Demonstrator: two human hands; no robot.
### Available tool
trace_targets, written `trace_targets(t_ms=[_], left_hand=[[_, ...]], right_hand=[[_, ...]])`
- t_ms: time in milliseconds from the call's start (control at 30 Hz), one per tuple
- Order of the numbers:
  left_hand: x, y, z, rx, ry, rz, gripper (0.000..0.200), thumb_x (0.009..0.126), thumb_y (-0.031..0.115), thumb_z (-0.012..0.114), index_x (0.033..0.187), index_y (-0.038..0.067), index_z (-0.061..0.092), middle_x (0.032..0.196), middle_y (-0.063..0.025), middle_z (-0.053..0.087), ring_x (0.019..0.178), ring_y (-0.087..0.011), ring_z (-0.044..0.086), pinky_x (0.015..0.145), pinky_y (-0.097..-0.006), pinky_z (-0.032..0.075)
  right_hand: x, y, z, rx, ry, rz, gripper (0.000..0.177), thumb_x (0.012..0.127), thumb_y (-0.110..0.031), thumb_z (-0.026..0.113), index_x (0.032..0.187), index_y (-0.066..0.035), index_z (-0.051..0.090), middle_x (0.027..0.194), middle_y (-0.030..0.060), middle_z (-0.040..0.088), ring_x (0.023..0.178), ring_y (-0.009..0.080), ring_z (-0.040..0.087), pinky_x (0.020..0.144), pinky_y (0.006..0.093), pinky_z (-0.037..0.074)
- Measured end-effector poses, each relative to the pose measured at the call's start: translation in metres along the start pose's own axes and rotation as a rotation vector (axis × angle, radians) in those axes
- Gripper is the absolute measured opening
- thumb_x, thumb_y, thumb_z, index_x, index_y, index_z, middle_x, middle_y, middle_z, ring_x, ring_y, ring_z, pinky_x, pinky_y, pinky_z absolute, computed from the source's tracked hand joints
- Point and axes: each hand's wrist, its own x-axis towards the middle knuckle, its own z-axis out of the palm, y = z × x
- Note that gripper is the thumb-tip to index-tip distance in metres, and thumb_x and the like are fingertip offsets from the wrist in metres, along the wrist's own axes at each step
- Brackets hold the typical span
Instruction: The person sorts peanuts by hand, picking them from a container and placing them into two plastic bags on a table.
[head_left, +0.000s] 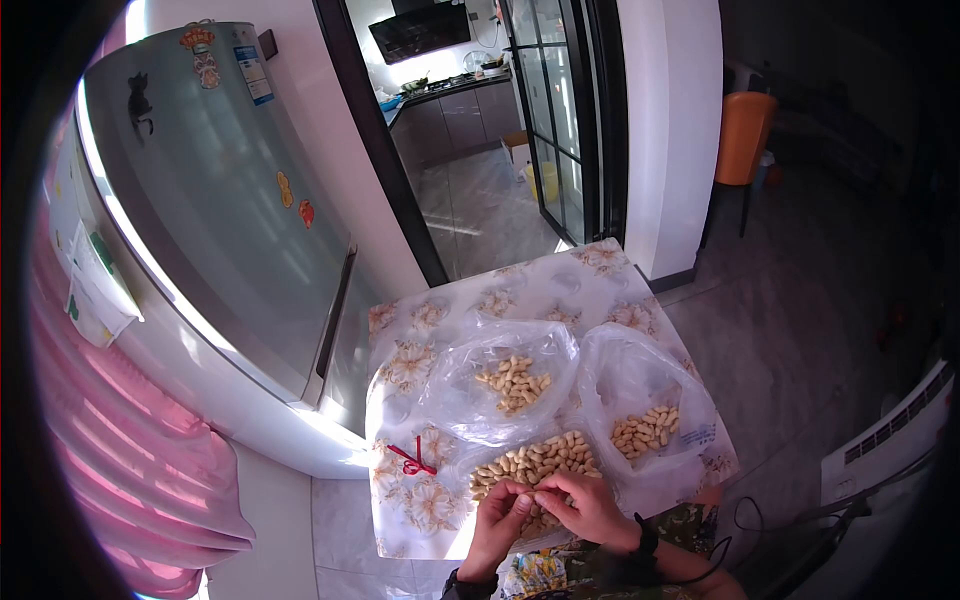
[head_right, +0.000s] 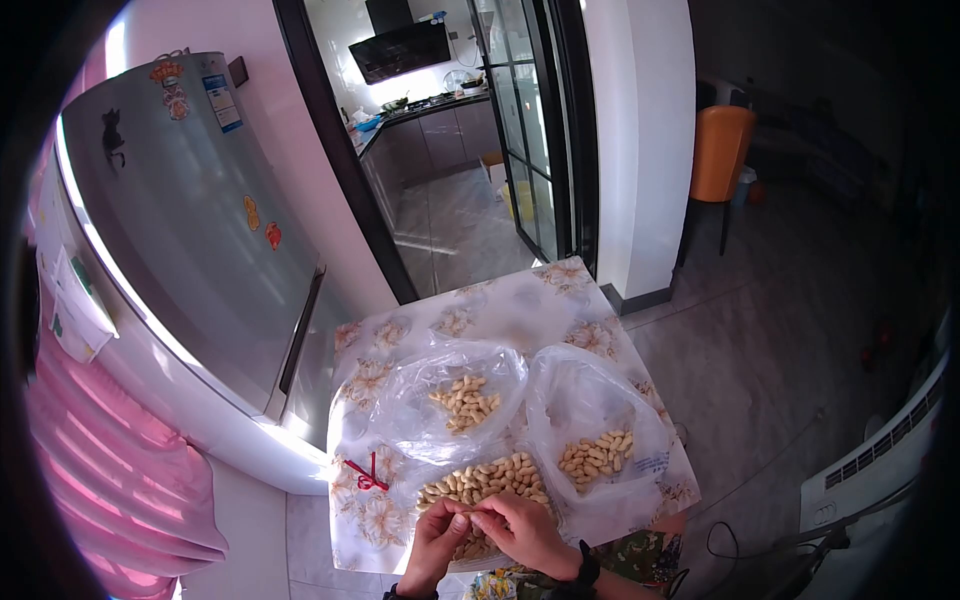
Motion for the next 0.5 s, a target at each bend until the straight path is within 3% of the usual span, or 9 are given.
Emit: trace_targets(t_ms=[167, 333, 500], left_hand=[[0.0008, 0.0019, 0.0032, 0.095, 0.032, 0.012, 0.015, 0.098, 0.017, 0.060, 0.104, 0.003, 0.057, 0.090, 0.0023, 0.058, 0.079, -0.0043, 0.050, 0.070, -0.0191, 0.041], [0.0020, -0.0018, 0.0004, 0.142, 0.027, 0.013, 0.020, 0.098, 0.018, 0.060, 0.110, 0.002, 0.057, 0.104, -0.0011, 0.060, 0.098, -0.0086, 0.054, 0.089, -0.0239, 0.042], [0.0035, -0.0034, 0.0001, 0.144, 0.054, 0.042, 0.015, 0.098, 0.011, 0.056, 0.109, 0.001, 0.057, 0.108, -0.0021, 0.059, 0.101, -0.0095, 0.052, 0.093, -0.0245, 0.040]], right_hand=[[0.0004, -0.0033, -0.0004, 0.011, 0.015, -0.001, 0.012, 0.090, -0.015, 0.068, 0.094, -0.005, 0.065, 0.080, 0.0103, 0.065, 0.067, 0.0248, 0.064, 0.058, 0.0331, 0.049], [-0.0007, -0.0013, 0.0010, 0.025, 0.029, 0.015, 0.012, 0.090, -0.014, 0.068, 0.095, -0.005, 0.064, 0.081, 0.0103, 0.065, 0.068, 0.0246, 0.065, 0.059, 0.0329, 0.050], [-0.0003, -0.0004, 0.0013, 0.015, 0.055, -0.004, 0.011, 0.089, -0.012, 0.068, 0.096, -0.005, 0.063, 0.083, 0.0105, 0.066, 0.068, 0.0248, 0.065, 0.059, 0.0332, 0.050]])
